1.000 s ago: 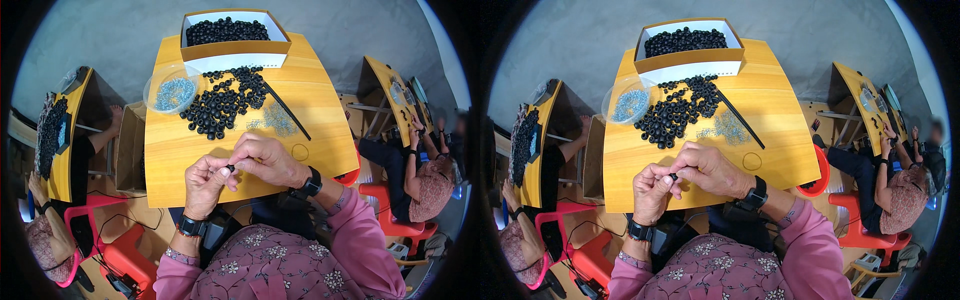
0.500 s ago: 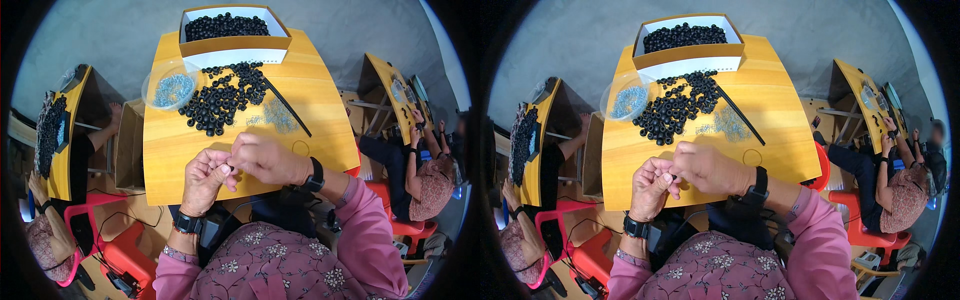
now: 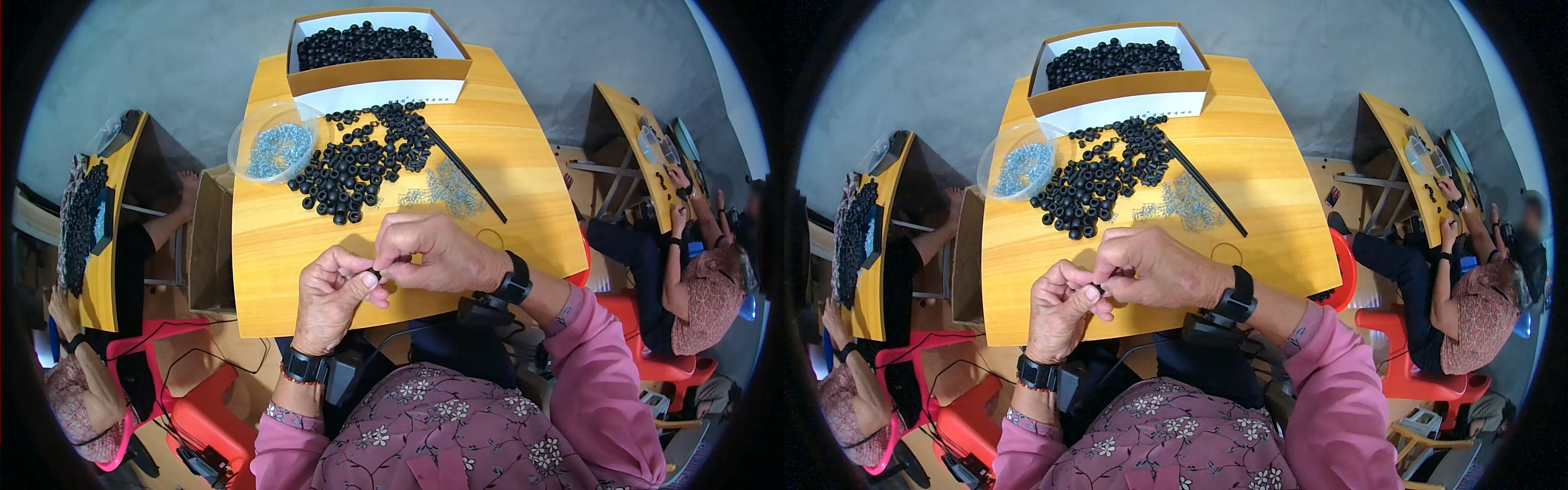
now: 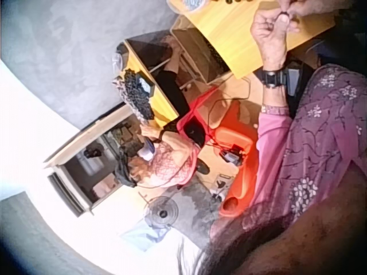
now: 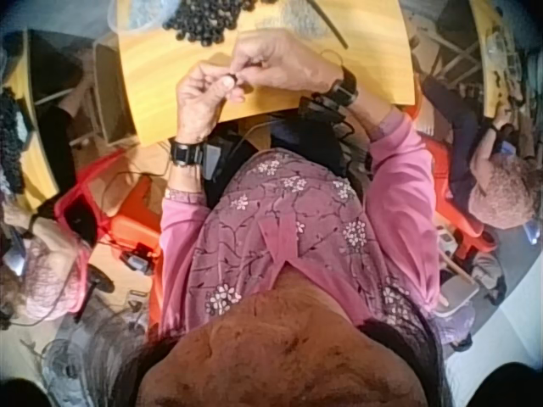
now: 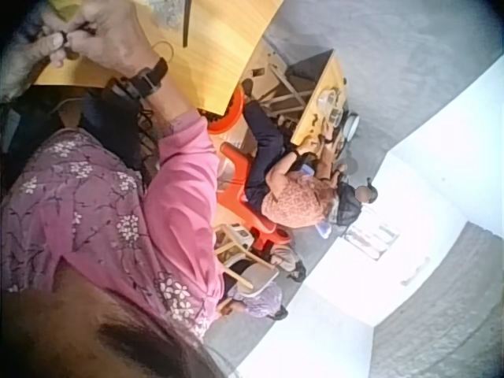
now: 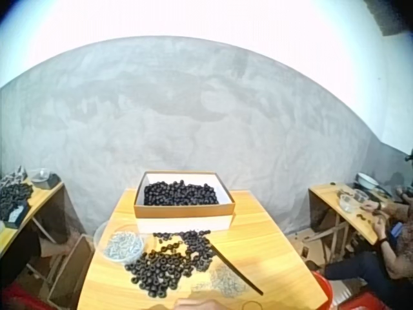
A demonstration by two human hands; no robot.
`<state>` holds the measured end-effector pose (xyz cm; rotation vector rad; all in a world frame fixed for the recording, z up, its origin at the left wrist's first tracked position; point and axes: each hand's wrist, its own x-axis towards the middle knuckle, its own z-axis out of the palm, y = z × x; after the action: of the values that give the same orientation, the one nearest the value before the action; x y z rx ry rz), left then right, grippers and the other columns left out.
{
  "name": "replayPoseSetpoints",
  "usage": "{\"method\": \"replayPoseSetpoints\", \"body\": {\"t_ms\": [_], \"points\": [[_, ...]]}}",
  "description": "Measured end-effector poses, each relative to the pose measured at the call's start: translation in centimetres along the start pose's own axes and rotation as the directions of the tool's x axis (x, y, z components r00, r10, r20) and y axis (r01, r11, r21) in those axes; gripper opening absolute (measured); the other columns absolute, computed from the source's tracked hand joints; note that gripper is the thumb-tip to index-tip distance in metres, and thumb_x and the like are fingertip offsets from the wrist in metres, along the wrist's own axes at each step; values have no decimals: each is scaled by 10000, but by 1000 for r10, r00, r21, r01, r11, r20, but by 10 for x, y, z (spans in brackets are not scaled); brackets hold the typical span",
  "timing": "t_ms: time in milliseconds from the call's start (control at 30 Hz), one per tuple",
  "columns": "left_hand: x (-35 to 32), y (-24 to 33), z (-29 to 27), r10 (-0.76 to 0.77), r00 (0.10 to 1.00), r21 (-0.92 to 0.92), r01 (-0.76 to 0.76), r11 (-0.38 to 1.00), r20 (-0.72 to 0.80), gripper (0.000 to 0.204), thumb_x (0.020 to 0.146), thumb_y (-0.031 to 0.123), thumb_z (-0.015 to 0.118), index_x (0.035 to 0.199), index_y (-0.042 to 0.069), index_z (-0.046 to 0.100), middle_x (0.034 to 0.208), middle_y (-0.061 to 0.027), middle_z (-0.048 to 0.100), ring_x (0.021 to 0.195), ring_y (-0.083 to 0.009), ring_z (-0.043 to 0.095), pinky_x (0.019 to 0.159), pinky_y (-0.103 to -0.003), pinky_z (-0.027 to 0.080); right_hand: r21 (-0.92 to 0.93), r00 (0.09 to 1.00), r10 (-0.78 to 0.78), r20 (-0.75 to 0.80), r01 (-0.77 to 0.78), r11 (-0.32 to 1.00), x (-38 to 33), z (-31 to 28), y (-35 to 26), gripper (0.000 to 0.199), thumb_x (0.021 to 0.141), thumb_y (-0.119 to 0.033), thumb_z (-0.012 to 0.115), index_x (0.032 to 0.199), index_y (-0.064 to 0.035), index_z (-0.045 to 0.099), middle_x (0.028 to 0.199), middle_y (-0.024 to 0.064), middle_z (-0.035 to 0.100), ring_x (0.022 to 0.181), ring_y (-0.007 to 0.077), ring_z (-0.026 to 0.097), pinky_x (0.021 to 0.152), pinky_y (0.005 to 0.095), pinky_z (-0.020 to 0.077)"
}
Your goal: The recorder is assembling small black plastic components by inserting metal pins into them while seated at a table.
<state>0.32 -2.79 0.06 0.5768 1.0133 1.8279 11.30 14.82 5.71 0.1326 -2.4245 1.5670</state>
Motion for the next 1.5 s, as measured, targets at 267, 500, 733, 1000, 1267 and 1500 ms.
{"method": "replayPoseSetpoints", "body": {"t_ms": [267, 500, 733, 1000, 1267, 1500], "points": [[-2, -1, 0, 4, 1000, 48, -3, 999, -12, 91, 928, 13, 671, 977, -11, 598, 884, -125, 700, 677, -155, 693, 639, -295, 615, -178, 994, -69, 87, 83, 981, 0, 0, 0, 61, 797, -1, 676, 844, -30, 651, 857, 71, 606, 734, 210, 617, 621, 296, 486], [0, 3, 5, -18, 999, 42, 20, 999, -31, 107, 949, 19, 642, 1033, -19, 587, 867, -113, 694, 714, -155, 700, 650, -290, 614, -148, 995, -97, 14, 98, 984, 0, 4, 3, 89, 869, -108, 683, 856, -40, 627, 764, 89, 539, 691, 260, 577, 614, 360, 471], [1, 3, 6, -53, 998, 77, 55, 995, -30, 111, 953, 38, 648, 1020, -31, 592, 897, -135, 706, 754, -172, 713, 691, -301, 616, -171, 997, -67, 26, 71, 983, -4, 0, 3, 78, 865, -33, 675, 925, -65, 715, 888, 62, 637, 809, 195, 641, 679, 290, 504], [0, 5, 5, -82, 995, 0, 82, 997, -54, 71, 922, -55, 591, 988, -33, 606, 888, -128, 701, 736, -161, 702, 677, -308, 613, -75, 1000, 20, -14, -21, 997, -8, 3, 3, 105, 878, -45, 681, 965, -61, 736, 889, 50, 645, 817, 172, 640, 696, 285, 503], [1, 5, 6, -68, 996, -46, 66, 997, -60, 62, 924, -30, 596, 985, -28, 608, 891, -120, 691, 707, -149, 683, 657, -298, 603, -89, 998, 21, -58, -26, 996, -9, 7, 0, 172, 851, -40, 720, 1022, -53, 721, 869, 58, 650, 785, 181, 642, 691, 294, 508], [1, 3, 4, -57, 996, -81, 51, 995, -69, 69, 921, -36, 601, 988, -22, 596, 910, -130, 682, 726, -149, 664, 653, -294, 581, -244, 1000, 2, -25, -8, 970, -10, 8, -5, 365, 841, -168, 751, 1169, -44, 648, 888, 108, 614, 786, 242, 648, 683, 323, 529]]}}
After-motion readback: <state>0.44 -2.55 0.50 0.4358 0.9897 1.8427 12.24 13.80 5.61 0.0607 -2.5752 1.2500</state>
